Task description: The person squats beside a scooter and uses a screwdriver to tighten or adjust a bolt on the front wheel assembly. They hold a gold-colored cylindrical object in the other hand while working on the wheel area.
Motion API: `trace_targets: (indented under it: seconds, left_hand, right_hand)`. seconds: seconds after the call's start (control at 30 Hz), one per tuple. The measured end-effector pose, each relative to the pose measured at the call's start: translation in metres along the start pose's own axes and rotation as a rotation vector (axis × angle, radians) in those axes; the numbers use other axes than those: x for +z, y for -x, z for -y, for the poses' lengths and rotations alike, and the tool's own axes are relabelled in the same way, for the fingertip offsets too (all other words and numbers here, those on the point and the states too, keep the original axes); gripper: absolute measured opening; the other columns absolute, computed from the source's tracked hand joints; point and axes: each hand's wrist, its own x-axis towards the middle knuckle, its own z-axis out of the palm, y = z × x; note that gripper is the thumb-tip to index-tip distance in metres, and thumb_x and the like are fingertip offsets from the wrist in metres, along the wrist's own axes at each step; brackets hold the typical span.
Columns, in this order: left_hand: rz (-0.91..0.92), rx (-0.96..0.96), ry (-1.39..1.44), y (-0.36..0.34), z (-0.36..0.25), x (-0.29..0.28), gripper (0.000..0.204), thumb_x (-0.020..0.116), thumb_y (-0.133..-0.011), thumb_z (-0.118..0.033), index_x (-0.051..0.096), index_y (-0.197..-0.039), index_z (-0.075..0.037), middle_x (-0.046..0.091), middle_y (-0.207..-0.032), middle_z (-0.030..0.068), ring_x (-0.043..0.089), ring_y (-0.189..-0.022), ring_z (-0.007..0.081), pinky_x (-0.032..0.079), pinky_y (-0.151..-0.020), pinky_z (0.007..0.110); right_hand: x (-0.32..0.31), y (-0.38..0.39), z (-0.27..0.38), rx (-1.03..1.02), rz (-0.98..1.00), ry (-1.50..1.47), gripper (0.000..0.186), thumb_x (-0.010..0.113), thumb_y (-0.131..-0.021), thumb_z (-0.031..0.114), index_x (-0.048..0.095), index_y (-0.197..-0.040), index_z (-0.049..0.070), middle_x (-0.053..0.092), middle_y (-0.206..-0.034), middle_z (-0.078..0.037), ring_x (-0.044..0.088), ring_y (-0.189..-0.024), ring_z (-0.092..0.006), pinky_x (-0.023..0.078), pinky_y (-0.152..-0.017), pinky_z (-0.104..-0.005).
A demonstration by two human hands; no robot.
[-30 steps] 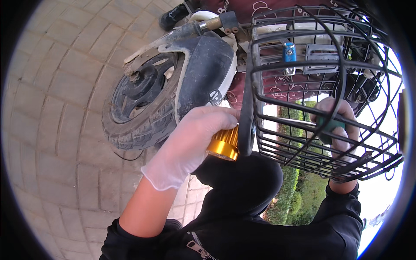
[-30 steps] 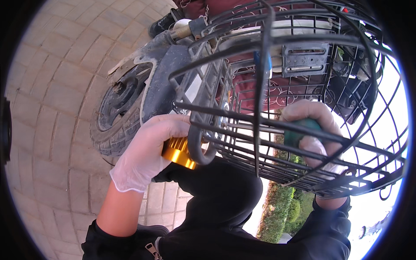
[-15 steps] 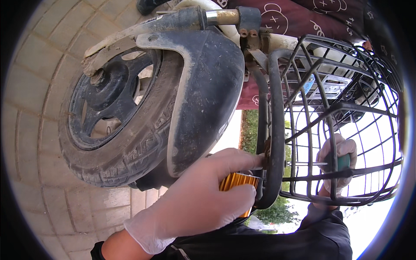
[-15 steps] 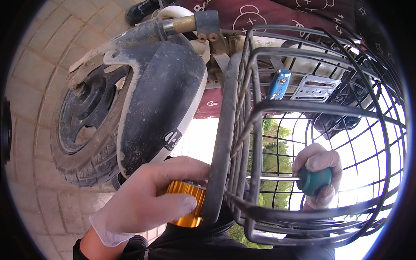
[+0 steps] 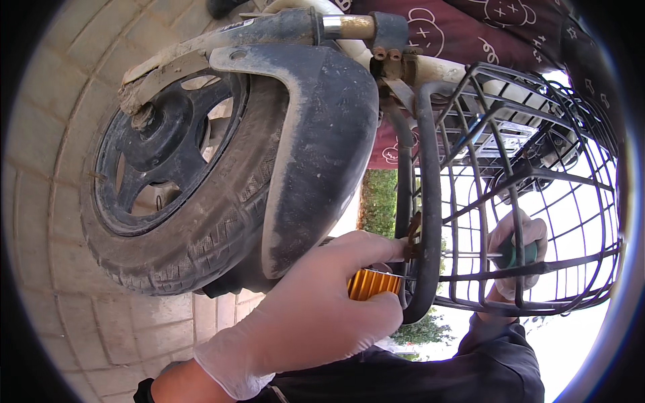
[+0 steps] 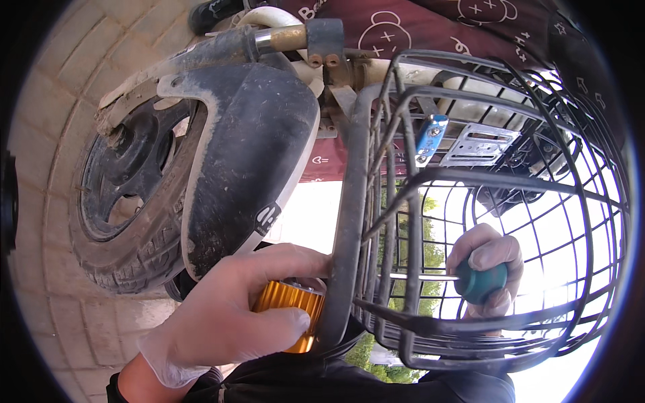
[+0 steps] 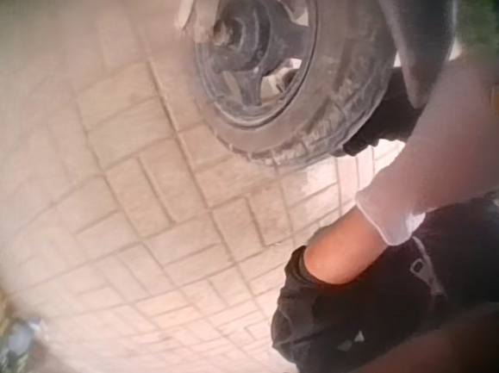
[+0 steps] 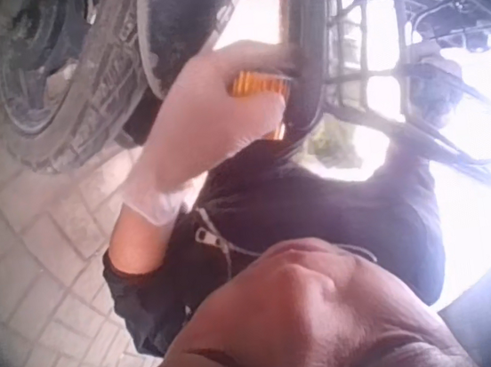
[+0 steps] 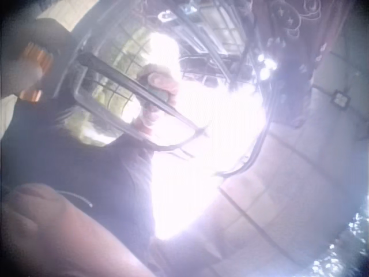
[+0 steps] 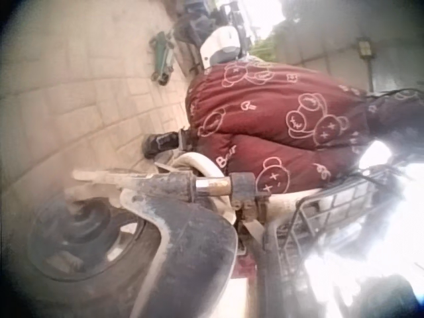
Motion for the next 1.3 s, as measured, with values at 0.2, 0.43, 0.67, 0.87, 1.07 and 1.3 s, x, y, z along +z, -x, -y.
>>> trace_targets:
  seconds: [0.2,0.43,0.67,0.87,1.07,1.3]
  left_hand:
    - [-0.076,0.017,-0.07,0.0,0.0,0.008,0.052,0.061,-0.081,-0.012,0.061,-0.129,0.007,0.064,-0.116,0.0143,0.063,-0.102,0.0184,0.05,-0.09,0.029]
    - [-0.202,0.058,-0.118,0.001,-0.002,0.019,0.03,0.057,-0.083,0.0,0.067,-0.11,0.009,0.07,-0.097,0.0113,0.069,-0.086,0.0163,0.055,-0.079,0.029]
    - [-0.295,0.218,0.057,-0.004,0.013,0.033,0.025,0.055,-0.088,0.002,0.066,-0.107,0.013,0.072,-0.092,0.0151,0.071,-0.079,0.0191,0.058,-0.074,0.029]
    - [-0.333,0.252,0.023,-0.004,0.017,0.033,0.024,0.055,-0.087,0.0,0.067,-0.105,0.01,0.071,-0.093,0.0147,0.072,-0.079,0.0202,0.06,-0.073,0.032]
    - [-0.33,0.246,-0.011,-0.001,0.018,0.035,0.022,0.054,-0.088,-0.002,0.066,-0.105,0.006,0.071,-0.094,0.0123,0.071,-0.083,0.0201,0.059,-0.074,0.032]
    - [-0.32,0.24,-0.081,0.0,0.019,0.032,0.028,0.054,-0.085,-0.003,0.066,-0.108,0.007,0.07,-0.101,0.0131,0.07,-0.091,0.0201,0.057,-0.082,0.031]
  right_hand:
    - [0.008,0.002,0.006,0.033,-0.066,0.032,0.052,0.067,-0.092,0.055,0.056,-0.105,0.006,0.06,-0.092,-0.018,0.058,-0.073,-0.0155,0.048,-0.064,-0.027]
    - [0.011,0.004,0.011,0.06,-0.028,-0.049,0.05,0.07,-0.091,0.049,0.061,-0.111,0.004,0.06,-0.106,-0.013,0.059,-0.094,-0.0197,0.049,-0.082,-0.0351]
    - [-0.003,-0.012,0.008,-0.138,0.084,0.032,0.053,0.082,-0.08,0.033,0.061,-0.118,0.003,0.062,-0.11,-0.012,0.061,-0.1,-0.0223,0.049,-0.089,-0.0356]
    - [-0.013,-0.042,0.009,0.18,0.159,-0.275,0.056,0.073,-0.089,0.047,0.061,-0.119,0.001,0.064,-0.098,-0.003,0.06,-0.089,-0.0098,0.049,-0.08,-0.0246]
    - [-0.031,-0.05,0.015,0.172,0.455,-0.01,0.052,0.079,-0.083,0.032,0.065,-0.12,-0.001,0.07,-0.106,-0.01,0.067,-0.097,-0.0183,0.053,-0.088,-0.0313]
    - [-0.025,-0.041,0.022,0.176,0.502,0.119,0.042,0.077,-0.083,0.026,0.067,-0.109,-0.006,0.07,-0.093,-0.009,0.065,-0.087,-0.0127,0.053,-0.077,-0.027]
